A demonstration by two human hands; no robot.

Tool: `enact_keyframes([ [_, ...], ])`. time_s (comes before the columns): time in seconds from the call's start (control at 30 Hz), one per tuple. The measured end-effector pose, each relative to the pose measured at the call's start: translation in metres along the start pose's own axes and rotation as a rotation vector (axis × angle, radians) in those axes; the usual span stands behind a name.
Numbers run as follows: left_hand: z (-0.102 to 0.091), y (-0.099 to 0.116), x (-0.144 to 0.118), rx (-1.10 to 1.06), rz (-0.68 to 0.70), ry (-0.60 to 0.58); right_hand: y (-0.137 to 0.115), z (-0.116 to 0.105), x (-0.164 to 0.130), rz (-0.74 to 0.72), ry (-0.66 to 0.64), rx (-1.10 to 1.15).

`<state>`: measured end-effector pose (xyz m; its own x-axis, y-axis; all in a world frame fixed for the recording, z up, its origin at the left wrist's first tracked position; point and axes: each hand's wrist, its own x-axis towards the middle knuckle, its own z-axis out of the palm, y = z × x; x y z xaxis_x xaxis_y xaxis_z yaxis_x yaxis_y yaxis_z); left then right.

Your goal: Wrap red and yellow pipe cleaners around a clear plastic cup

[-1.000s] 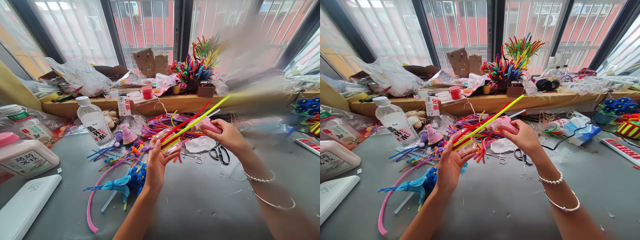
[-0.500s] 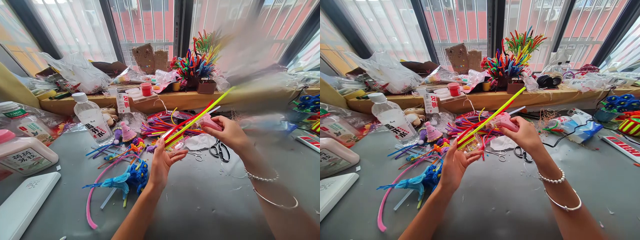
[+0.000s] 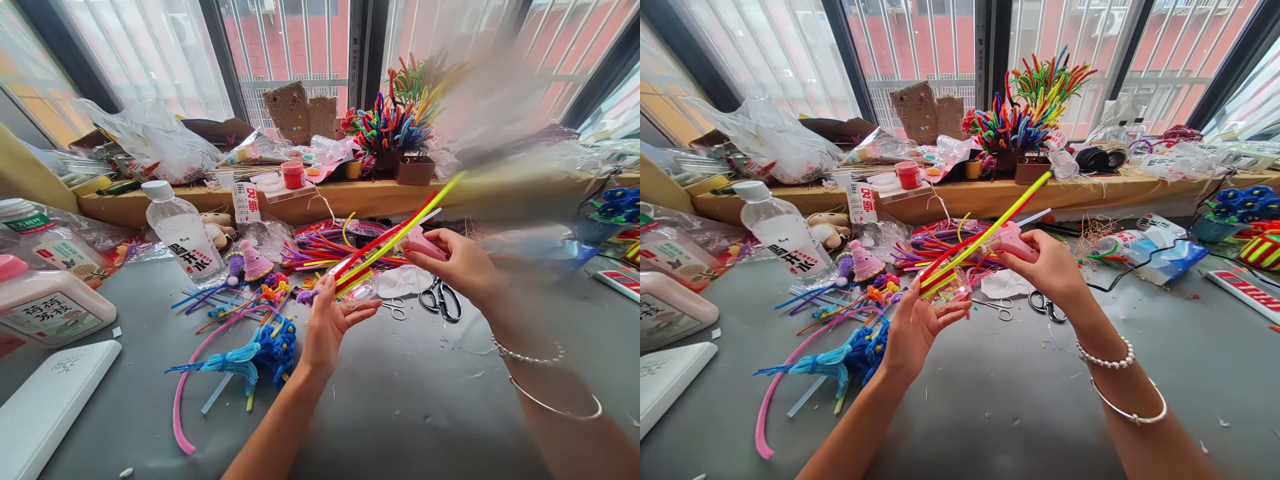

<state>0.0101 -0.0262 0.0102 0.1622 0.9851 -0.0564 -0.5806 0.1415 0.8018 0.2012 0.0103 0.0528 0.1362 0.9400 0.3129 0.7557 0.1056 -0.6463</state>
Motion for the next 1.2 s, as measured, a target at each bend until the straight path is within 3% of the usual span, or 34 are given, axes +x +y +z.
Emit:
enact_keyframes([
  [0.8, 0.0015, -0.0025, -0.0007, 0.087, 0.065, -0.009, -0.0045, 0.0004, -0.0075, -0.1, 0.062, -0.048],
  [1.2, 0.0008, -0.0036, -0.0001, 0.086, 0.05, 0.015, -0.0064, -0.0021, -0.0092, -0.097, 0.034, -0.164],
])
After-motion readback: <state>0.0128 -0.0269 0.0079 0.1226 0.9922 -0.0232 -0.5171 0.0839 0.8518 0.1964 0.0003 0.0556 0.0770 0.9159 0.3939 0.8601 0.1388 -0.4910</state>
